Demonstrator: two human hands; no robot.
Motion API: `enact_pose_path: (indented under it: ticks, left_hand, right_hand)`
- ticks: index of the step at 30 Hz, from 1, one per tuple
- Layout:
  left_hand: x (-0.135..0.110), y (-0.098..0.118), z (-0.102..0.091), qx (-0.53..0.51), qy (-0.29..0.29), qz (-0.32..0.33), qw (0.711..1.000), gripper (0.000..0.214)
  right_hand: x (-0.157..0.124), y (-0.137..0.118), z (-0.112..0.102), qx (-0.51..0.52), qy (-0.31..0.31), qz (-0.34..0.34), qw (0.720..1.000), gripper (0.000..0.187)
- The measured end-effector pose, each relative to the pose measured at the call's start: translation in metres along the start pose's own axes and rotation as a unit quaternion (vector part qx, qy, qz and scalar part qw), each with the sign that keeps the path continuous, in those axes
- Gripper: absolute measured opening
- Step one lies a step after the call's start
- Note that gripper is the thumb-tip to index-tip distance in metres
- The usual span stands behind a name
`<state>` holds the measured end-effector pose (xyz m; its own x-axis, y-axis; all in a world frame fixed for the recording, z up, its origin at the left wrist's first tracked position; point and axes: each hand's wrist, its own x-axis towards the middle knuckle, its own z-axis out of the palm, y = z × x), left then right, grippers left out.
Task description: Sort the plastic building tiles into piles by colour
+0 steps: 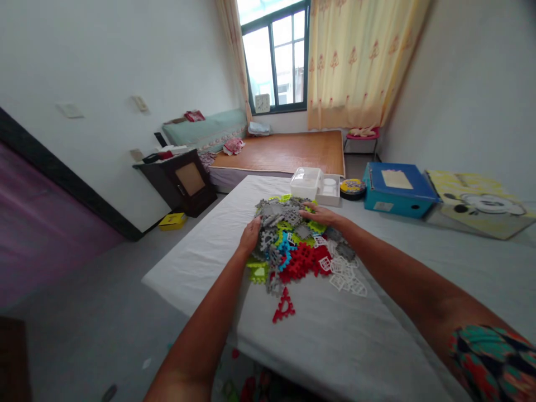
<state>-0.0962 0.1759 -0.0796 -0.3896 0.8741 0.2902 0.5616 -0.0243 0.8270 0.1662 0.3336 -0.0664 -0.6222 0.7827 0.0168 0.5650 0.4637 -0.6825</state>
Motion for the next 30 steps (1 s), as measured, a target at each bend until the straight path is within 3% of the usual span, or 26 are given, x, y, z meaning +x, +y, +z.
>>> enact_pose_path:
  ticks: [7,13,18,22,26,28,30]
  left_hand:
    - [-0.015,0.041,0.039,-0.112,-0.047,0.019,0.992,0.053]
    - [-0.021,0.087,0.08,-0.099,-0.096,0.095,0.986,0.046]
    - [-0.036,0.133,0.114,-0.067,-0.169,0.186,0.965,0.042]
    - [-0.051,0.164,0.141,-0.012,-0.245,0.254,0.936,0.04]
    - [-0.069,0.196,0.167,0.022,-0.341,0.34,0.876,0.036]
    - [-0.074,0.213,0.172,0.034,-0.371,0.377,0.848,0.033]
    - [-0.07,0.226,0.168,0.041,-0.369,0.402,0.837,0.031]
  right_hand:
    - [-0.025,0.023,-0.026,0.005,-0.052,-0.018,0.998,0.072]
    - [-0.064,0.047,-0.053,0.067,-0.083,-0.043,0.993,0.067]
    - [-0.106,0.064,-0.083,0.051,-0.075,-0.067,0.994,0.064]
    - [-0.139,0.079,-0.103,0.045,-0.048,-0.033,0.997,0.064]
    - [-0.169,0.092,-0.117,0.06,-0.046,-0.005,0.997,0.065]
    - [-0.181,0.1,-0.121,0.049,-0.025,0.012,0.998,0.061]
    - [-0.194,0.111,-0.122,0.003,0.036,0.029,0.999,0.056]
